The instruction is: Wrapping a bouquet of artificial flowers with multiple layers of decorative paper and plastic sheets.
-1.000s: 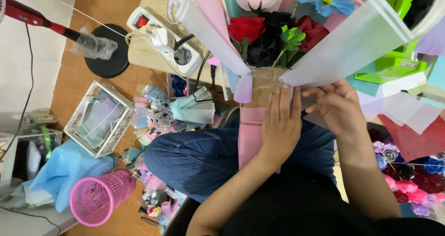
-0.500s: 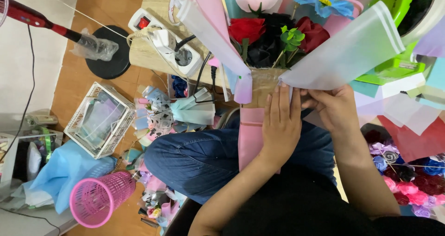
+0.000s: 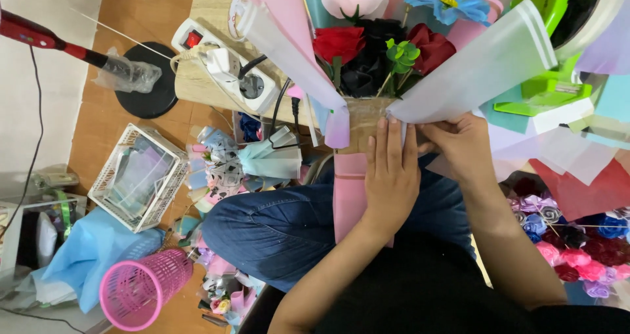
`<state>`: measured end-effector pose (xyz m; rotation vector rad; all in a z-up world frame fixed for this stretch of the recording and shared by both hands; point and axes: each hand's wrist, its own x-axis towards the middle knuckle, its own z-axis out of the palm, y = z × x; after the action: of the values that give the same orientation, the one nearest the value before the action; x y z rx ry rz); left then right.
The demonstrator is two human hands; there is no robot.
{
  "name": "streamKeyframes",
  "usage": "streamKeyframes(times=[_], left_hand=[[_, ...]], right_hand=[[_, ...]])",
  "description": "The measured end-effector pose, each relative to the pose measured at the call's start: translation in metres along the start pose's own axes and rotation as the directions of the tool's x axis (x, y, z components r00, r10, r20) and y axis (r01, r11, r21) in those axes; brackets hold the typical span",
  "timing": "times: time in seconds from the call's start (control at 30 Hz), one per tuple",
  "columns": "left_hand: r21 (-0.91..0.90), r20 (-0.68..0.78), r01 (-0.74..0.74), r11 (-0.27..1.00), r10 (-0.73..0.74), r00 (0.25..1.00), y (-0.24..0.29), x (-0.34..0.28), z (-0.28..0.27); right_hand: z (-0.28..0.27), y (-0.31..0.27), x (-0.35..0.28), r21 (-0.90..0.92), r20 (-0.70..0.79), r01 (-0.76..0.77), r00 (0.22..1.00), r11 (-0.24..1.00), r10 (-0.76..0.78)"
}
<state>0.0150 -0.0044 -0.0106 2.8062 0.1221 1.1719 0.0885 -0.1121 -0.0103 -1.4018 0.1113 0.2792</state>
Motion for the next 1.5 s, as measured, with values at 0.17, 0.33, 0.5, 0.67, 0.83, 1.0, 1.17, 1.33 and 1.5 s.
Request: streamKeyframes(times=[0.17,0.33,0.5,0.67,0.83,1.0,1.17,1.33,1.5], left_hand=[[0.004,0.002,-0.026,1.000,0.026,1.000,-0.003,-0.001,0.000],[0.013,0.002,-0.043,0.999,0.043,0.999,-0.003,0.000,-0.002],[0.032,0.003,-0.082,0.996,0.082,0.997,-0.016,-0.019,0.006],[-0.114,0.140,-0.160,0.981,0.175,0.975,-0.037,-0.076,0.037],[-0.115,0.189,-0.166,0.979,0.185,0.964,-0.038,-0.079,0.038],[-0.049,0.207,-0.169,0.984,0.176,0.962,-0.038,-0.066,0.025],[-0.057,0.181,-0.172,0.983,0.179,0.967,-0.038,-0.061,0.024],[-0.058,0.173,-0.171,0.984,0.178,0.969,-0.038,-0.070,0.032],[-0.121,0.180,-0.171,0.978,0.191,0.965,-0.041,-0.072,0.031]], right_hand=[[0.000,0.002,-0.001,-0.027,-0.040,-0.039,0.998,0.999,0.038],[0.008,-0.004,-0.008,-0.024,-0.052,-0.009,0.999,1.000,0.007],[-0.011,-0.054,-0.051,-0.075,-0.017,-0.039,0.999,0.996,0.038],[-0.059,-0.110,-0.107,-0.545,-0.137,0.138,0.958,0.827,-0.251],[-0.073,-0.115,-0.099,-0.784,0.074,0.408,0.809,0.468,-0.583],[-0.081,-0.082,-0.055,-0.802,0.203,0.503,0.736,0.321,-0.646],[-0.105,-0.061,-0.023,-0.846,0.186,0.460,0.729,0.269,-0.659],[-0.106,-0.050,-0.008,-0.827,0.193,0.506,0.665,0.244,-0.722],[-0.095,-0.054,-0.003,-0.782,0.192,0.556,0.646,0.283,-0.739]])
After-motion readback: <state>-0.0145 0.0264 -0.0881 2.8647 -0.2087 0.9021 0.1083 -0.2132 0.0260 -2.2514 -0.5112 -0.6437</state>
